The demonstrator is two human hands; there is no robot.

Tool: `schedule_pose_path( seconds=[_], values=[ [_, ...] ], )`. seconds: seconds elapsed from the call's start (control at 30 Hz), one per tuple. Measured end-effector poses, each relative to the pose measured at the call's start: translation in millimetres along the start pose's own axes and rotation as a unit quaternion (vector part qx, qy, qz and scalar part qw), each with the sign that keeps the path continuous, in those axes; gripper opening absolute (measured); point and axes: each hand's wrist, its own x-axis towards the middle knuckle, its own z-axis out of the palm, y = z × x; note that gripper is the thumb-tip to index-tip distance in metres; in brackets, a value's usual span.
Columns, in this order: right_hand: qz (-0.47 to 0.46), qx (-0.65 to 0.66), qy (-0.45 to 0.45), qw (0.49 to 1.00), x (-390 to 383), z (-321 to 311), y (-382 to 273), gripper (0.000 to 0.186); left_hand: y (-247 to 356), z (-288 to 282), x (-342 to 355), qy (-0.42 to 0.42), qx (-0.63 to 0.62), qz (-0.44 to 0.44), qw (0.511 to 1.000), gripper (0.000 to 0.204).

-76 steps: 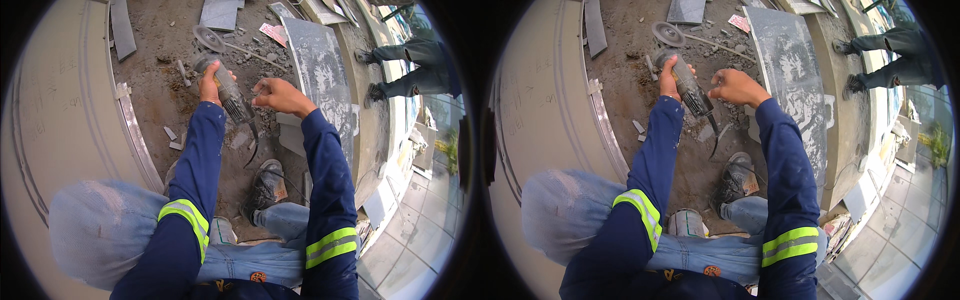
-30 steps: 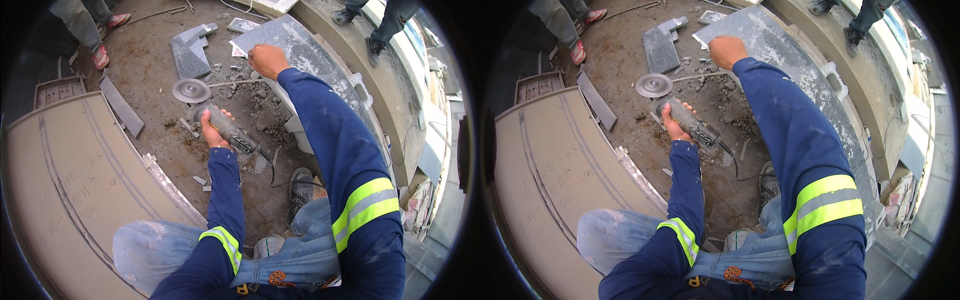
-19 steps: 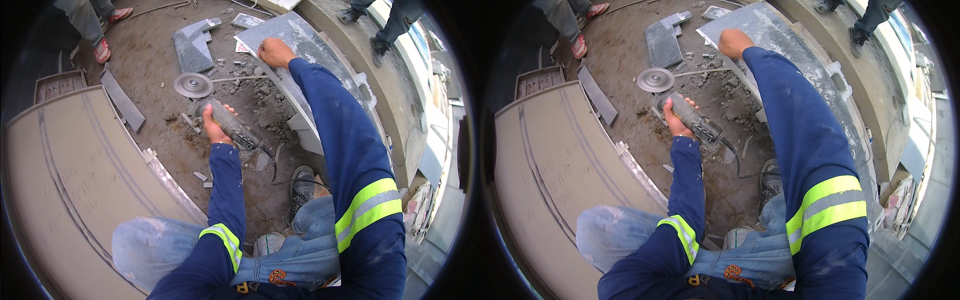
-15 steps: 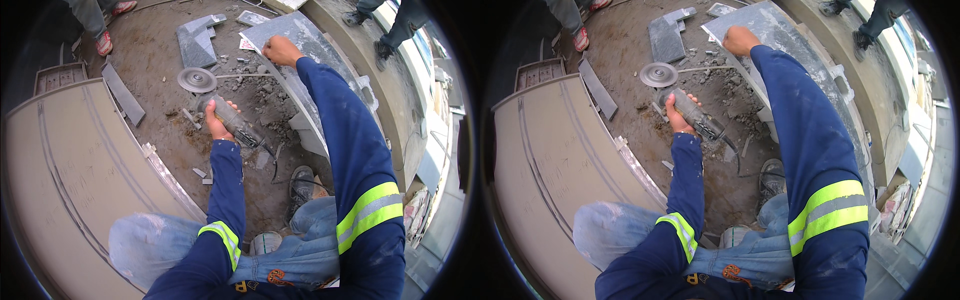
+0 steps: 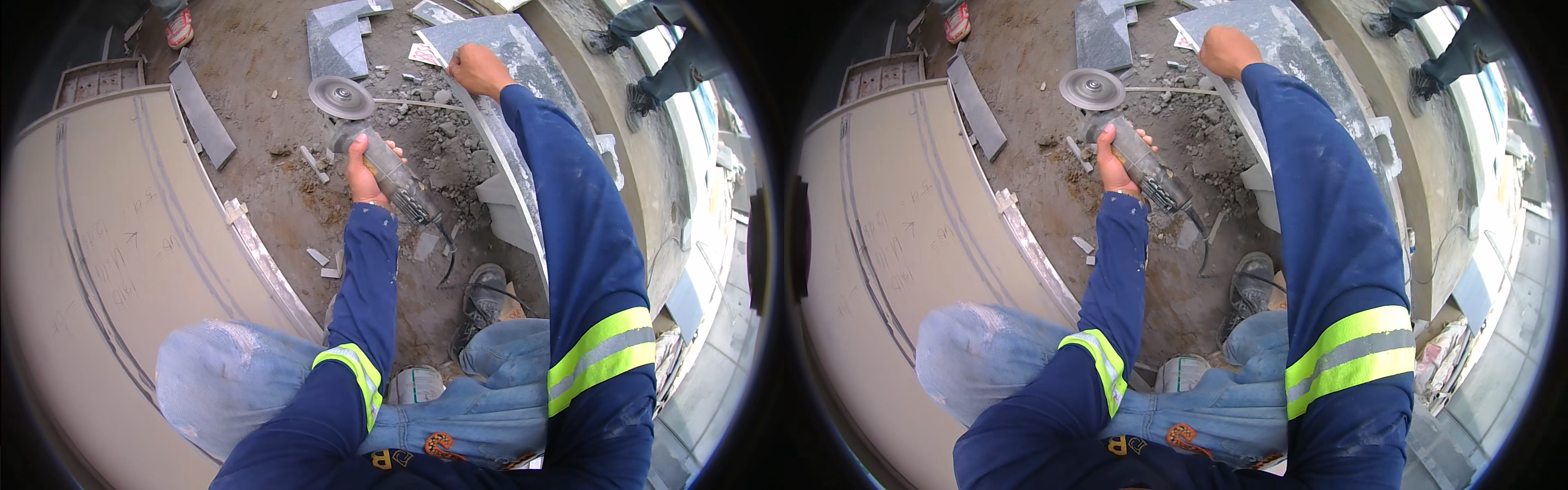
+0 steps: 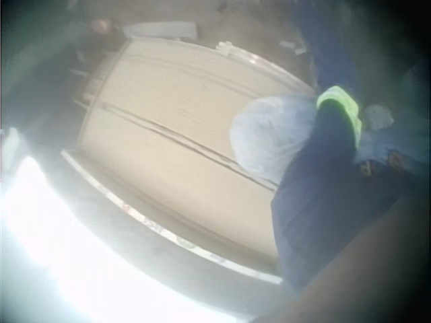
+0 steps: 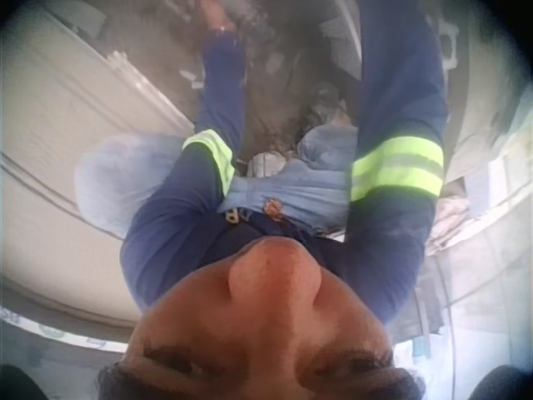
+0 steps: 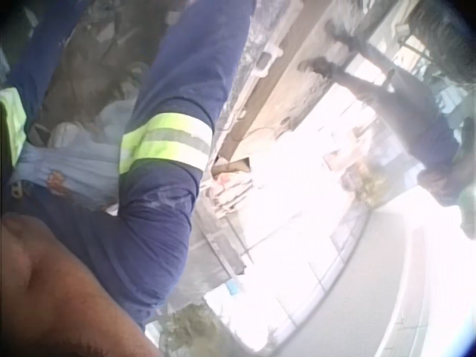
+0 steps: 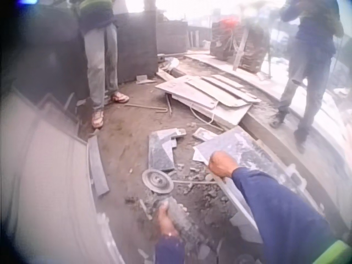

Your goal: The person uses an angle grinder to cut a large grey tile on the ground. They hold the tile with one hand and guide the grinder with the other, creating a straight cut along the tile's edge.

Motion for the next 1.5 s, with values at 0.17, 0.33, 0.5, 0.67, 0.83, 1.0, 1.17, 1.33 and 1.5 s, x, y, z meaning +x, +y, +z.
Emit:
schedule_pose_path(
  seconds=[0.17,0.33,0.5,0.67,0.83,1.0,1.17,1.33,1.5],
  values=[
    [0.007,0.039,0.01,0.999,0,6,5,0.023,0,1,-1,0.001,-0.003,-0.011,1.0,0.048],
    [0.0,0.099,0.013,0.995,-4,5,10,0.02,-2,3,-2,0.002,0.005,-0.015,1.0,0.049],
    [-0.06,0.031,0.061,0.996,-5,7,11,0.021,-3,0,1,-0.004,0.01,-0.009,1.0,0.05],
    [-0.04,-0.021,0.051,0.998,-4,7,4,0.025,-1,4,-1,0.007,0.011,0.003,1.0,0.049],
    [-0.049,-0.116,0.083,0.989,-5,5,-10,0.023,-2,4,-1,-0.009,0.009,-0.002,1.0,0.049],
    [0.028,-0.041,-0.008,0.999,4,1,-11,0.029,-1,3,0,-0.015,0.013,0.002,1.0,0.049],
    [0.035,-0.023,0.024,0.999,-9,-6,2,0.033,2,2,1,-0.009,0.005,0.001,1.0,0.049],
    [0.068,0.156,-0.035,0.985,-22,-21,6,0.034,2,5,-1,-0.013,0.0,0.008,1.0,0.05],
    [0.022,-0.027,0.053,0.998,-18,0,-29,0.027,1,5,-3,-0.001,0.006,0.002,1.0,0.05]
  ],
)
